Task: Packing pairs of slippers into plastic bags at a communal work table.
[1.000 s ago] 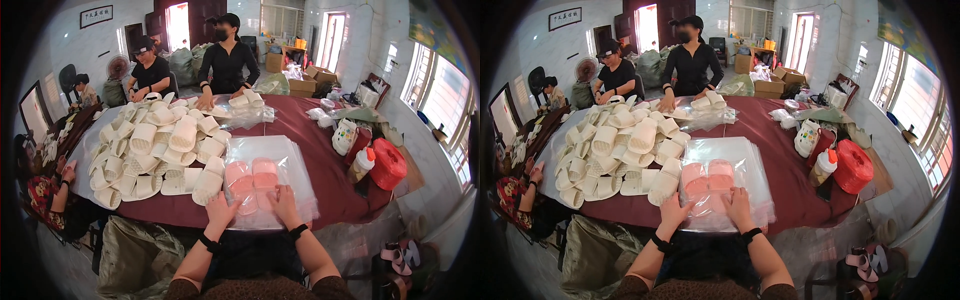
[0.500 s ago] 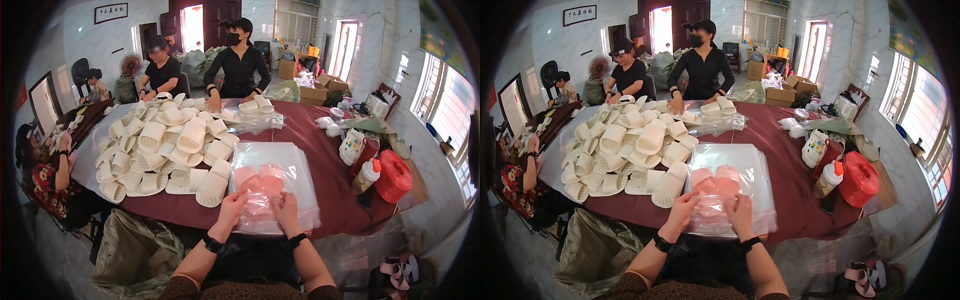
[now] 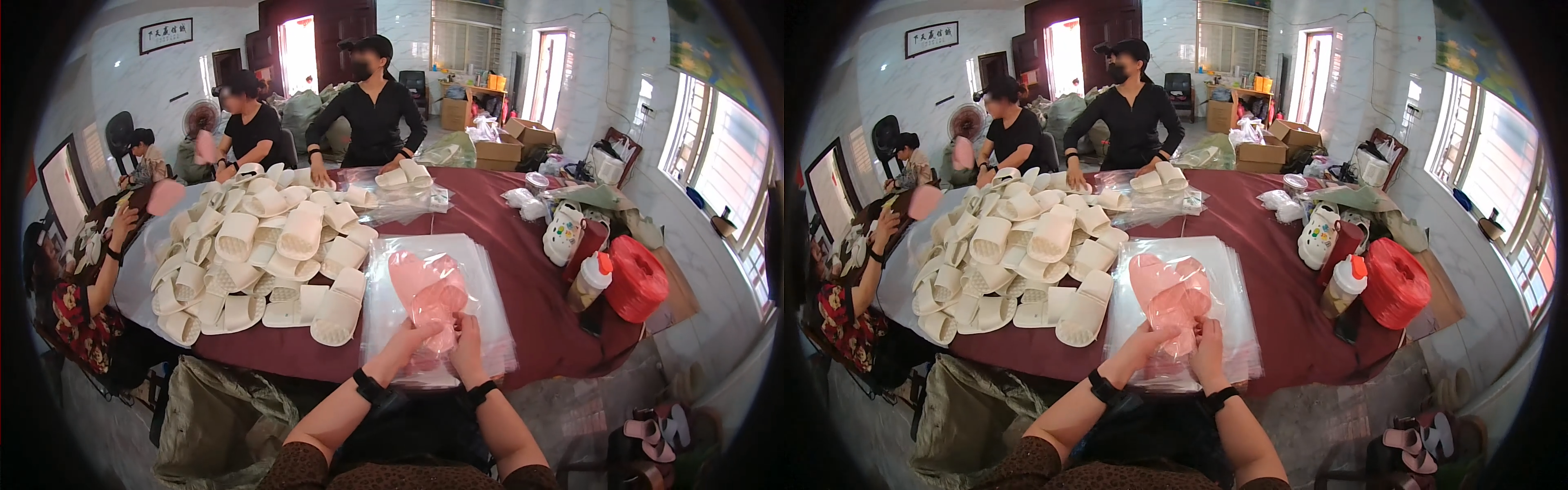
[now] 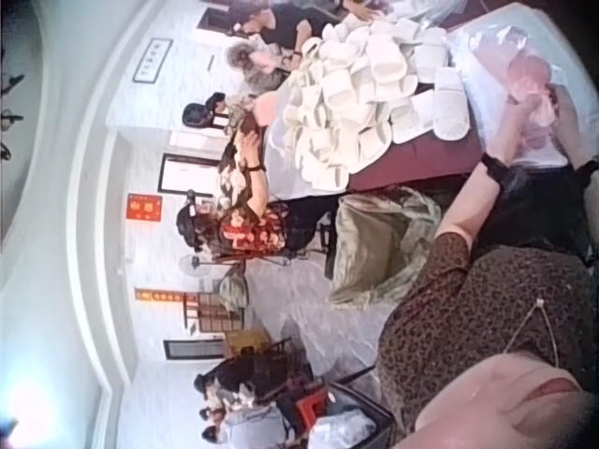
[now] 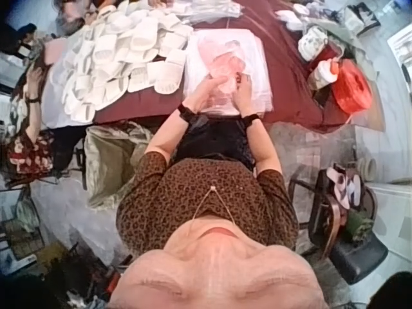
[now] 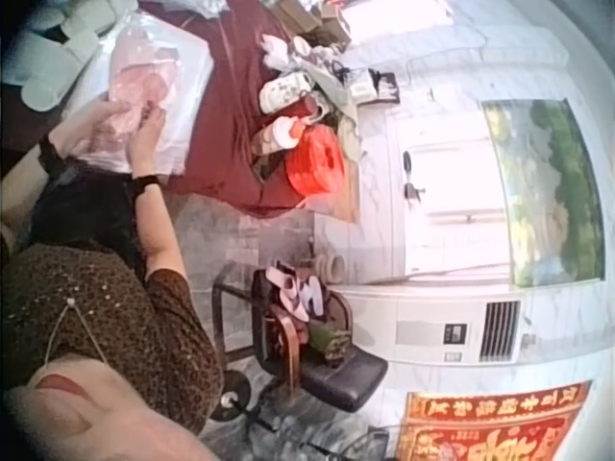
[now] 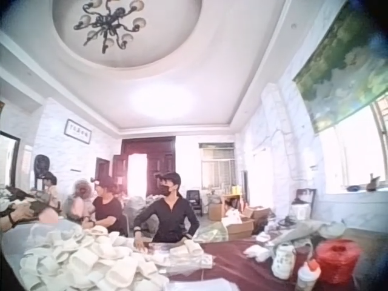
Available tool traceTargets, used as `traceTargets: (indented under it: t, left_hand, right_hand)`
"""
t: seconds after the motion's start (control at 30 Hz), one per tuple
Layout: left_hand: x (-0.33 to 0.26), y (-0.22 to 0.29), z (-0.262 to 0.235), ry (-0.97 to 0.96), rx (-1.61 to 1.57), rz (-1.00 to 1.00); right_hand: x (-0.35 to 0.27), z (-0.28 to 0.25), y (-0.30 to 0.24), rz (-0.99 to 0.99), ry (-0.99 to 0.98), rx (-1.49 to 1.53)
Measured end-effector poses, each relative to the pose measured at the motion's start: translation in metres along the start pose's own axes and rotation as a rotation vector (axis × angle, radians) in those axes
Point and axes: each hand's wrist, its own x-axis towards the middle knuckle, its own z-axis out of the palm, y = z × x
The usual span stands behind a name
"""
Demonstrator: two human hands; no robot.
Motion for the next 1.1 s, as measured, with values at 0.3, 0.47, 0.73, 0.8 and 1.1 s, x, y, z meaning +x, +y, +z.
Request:
traceTargets:
  t: [0.3,0.47,0.73,0.8,1.1]
  left_hand:
    - [0.008,-0.024,-0.004,0.104,-0.080,0.167]
    - [-0.044,0.036,-0.016,0.253,0.128,0.352]
    - [-0.276,0.171,-0.145,0.613,0.364,0.270]
    - [-0.354,0.177,-0.190,0.750,0.426,0.077]
    - [-0.549,0.051,-0.350,0.722,0.714,-0.707]
  right_hand:
    - [-0.001,-0.010,-0.008,0.034,0.015,0.183]
    - [-0.003,-0.007,-0.018,-0.198,0.264,-0.111]
    - [0.000,0.004,-0.005,-0.082,-0.059,-0.338]
    - [0.003,0.003,-0.006,-0.083,-0.084,-0.344]
    - [0.001,0.017,0.005,-0.136,-0.110,-0.363]
